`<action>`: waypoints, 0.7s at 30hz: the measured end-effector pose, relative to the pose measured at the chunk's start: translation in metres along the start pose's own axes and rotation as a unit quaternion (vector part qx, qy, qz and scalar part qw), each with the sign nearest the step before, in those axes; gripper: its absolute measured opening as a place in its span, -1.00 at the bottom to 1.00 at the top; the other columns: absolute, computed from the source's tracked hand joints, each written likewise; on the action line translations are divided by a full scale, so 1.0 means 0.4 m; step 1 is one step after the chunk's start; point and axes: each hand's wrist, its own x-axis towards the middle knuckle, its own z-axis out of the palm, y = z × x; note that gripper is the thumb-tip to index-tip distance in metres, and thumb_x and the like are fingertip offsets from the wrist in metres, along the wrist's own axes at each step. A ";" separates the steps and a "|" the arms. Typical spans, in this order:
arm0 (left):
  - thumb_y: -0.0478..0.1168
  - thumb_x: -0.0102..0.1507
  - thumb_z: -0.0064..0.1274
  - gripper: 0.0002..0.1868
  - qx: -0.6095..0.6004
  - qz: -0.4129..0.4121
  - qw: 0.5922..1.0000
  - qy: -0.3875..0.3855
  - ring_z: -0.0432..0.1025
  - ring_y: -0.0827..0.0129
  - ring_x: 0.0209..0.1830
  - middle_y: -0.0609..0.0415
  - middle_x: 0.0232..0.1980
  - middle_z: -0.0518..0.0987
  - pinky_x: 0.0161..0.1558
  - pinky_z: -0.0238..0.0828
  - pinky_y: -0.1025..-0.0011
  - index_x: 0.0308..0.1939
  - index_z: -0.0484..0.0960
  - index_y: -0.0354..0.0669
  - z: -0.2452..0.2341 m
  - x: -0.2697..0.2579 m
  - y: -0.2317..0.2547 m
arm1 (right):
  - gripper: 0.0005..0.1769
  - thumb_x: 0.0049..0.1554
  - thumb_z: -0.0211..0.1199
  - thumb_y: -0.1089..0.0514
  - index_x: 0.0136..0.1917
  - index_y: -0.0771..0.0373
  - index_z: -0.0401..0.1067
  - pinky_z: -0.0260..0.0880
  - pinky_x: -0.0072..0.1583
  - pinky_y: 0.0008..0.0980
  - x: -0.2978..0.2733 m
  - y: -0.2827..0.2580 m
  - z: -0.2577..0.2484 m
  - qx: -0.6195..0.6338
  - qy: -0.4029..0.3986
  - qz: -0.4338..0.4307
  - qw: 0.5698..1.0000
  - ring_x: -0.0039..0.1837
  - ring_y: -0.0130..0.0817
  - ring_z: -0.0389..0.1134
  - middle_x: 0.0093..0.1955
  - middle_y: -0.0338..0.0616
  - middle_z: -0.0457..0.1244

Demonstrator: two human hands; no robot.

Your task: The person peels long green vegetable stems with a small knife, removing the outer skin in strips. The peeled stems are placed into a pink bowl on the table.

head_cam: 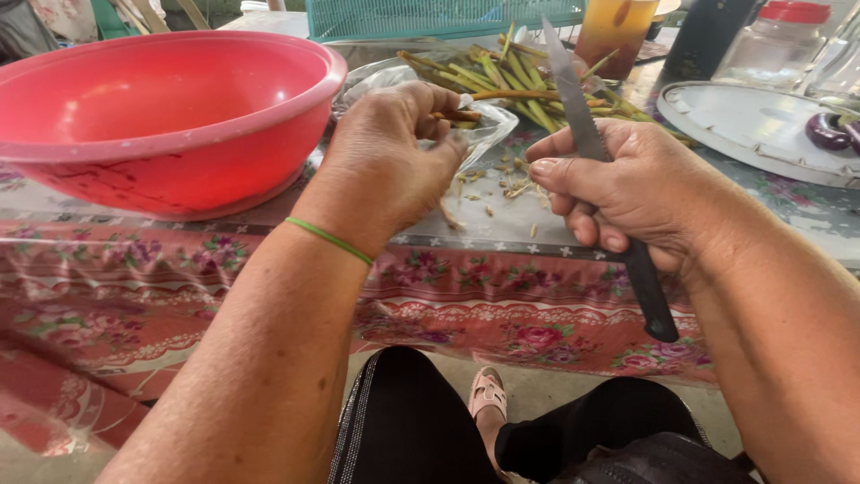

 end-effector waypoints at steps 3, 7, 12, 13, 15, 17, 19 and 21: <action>-0.06 0.30 0.14 -0.69 -0.208 -0.142 0.968 -0.015 0.57 0.37 -0.44 0.07 -0.26 0.69 -0.52 0.56 0.44 -0.04 0.67 -0.22 -0.038 -0.033 0.020 | -0.64 0.12 0.27 0.12 0.14 0.35 0.44 0.07 -0.56 -0.63 -0.006 -0.003 0.010 -0.020 0.011 -0.007 1.000 -0.51 -0.63 0.20 -0.36 -0.22 0.24; -0.06 0.32 0.11 -0.65 -0.365 -0.217 0.905 0.011 0.62 0.34 -0.44 -0.06 -0.31 0.65 -0.52 0.56 0.49 -0.19 0.60 -0.37 -0.079 -0.080 0.032 | -0.62 0.14 0.26 0.06 0.14 0.33 0.44 0.08 -0.56 -0.62 -0.018 -0.003 0.013 -0.057 0.026 -0.022 0.998 -0.52 -0.62 0.20 -0.34 -0.22 0.26; -0.18 0.25 0.12 -0.74 -0.383 -0.247 0.890 -0.004 0.62 0.37 -0.39 -0.07 -0.29 0.68 -0.49 0.57 0.50 -0.10 0.59 -0.33 -0.108 -0.148 0.029 | -0.33 0.27 0.24 -0.18 0.27 0.52 0.32 0.12 -0.55 -0.65 -0.038 -0.011 0.017 0.057 -0.083 -0.060 0.993 -0.45 -0.57 0.27 -0.30 -0.11 0.28; -0.19 0.26 0.12 -0.73 -0.389 -0.257 0.885 -0.006 0.61 0.37 -0.38 -0.08 -0.29 0.69 -0.47 0.58 0.50 -0.09 0.58 -0.35 -0.115 -0.162 0.028 | -0.28 0.24 0.22 -0.23 0.32 0.46 0.32 0.14 -0.54 -0.69 -0.044 -0.017 0.017 0.091 -0.113 -0.076 0.987 -0.45 -0.59 0.30 -0.31 -0.13 0.29; -0.19 0.26 0.13 -0.70 -0.410 -0.272 0.871 -0.017 0.59 0.38 -0.38 -0.07 -0.28 0.69 -0.44 0.59 0.50 -0.06 0.60 -0.39 -0.126 -0.190 0.026 | -0.17 0.20 0.15 -0.34 0.35 0.46 0.32 0.10 -0.56 -0.69 -0.057 -0.024 0.027 0.072 -0.101 -0.060 0.990 -0.46 -0.57 0.29 -0.32 -0.11 0.30; -0.19 0.26 0.13 -0.66 -0.438 -0.280 0.853 -0.036 0.58 0.40 -0.38 -0.04 -0.28 0.69 -0.43 0.60 0.51 -0.02 0.64 -0.44 -0.137 -0.212 0.027 | -0.09 0.20 0.10 -0.41 0.39 0.48 0.30 0.09 -0.56 -0.67 -0.064 -0.032 0.041 0.061 -0.121 -0.061 0.989 -0.45 -0.54 0.29 -0.31 -0.07 0.30; -0.19 0.25 0.15 -0.64 -0.427 -0.281 0.858 -0.049 0.58 0.39 -0.39 -0.06 -0.29 0.70 -0.44 0.59 0.51 -0.02 0.65 -0.46 -0.150 -0.231 0.027 | -0.03 0.22 0.07 -0.44 0.43 0.52 0.27 0.11 -0.55 -0.65 -0.067 -0.042 0.052 0.055 -0.171 -0.076 0.981 -0.44 -0.51 0.30 -0.28 0.00 0.30; -0.20 0.24 0.16 -0.64 -0.432 -0.280 0.855 -0.060 0.59 0.38 -0.38 -0.06 -0.30 0.70 -0.44 0.58 0.51 -0.02 0.66 -0.47 -0.158 -0.249 0.028 | 0.00 0.17 0.08 -0.46 0.40 0.53 0.26 0.08 -0.57 -0.63 -0.077 -0.045 0.065 0.053 -0.195 -0.063 0.977 -0.47 -0.50 0.29 -0.32 0.01 0.30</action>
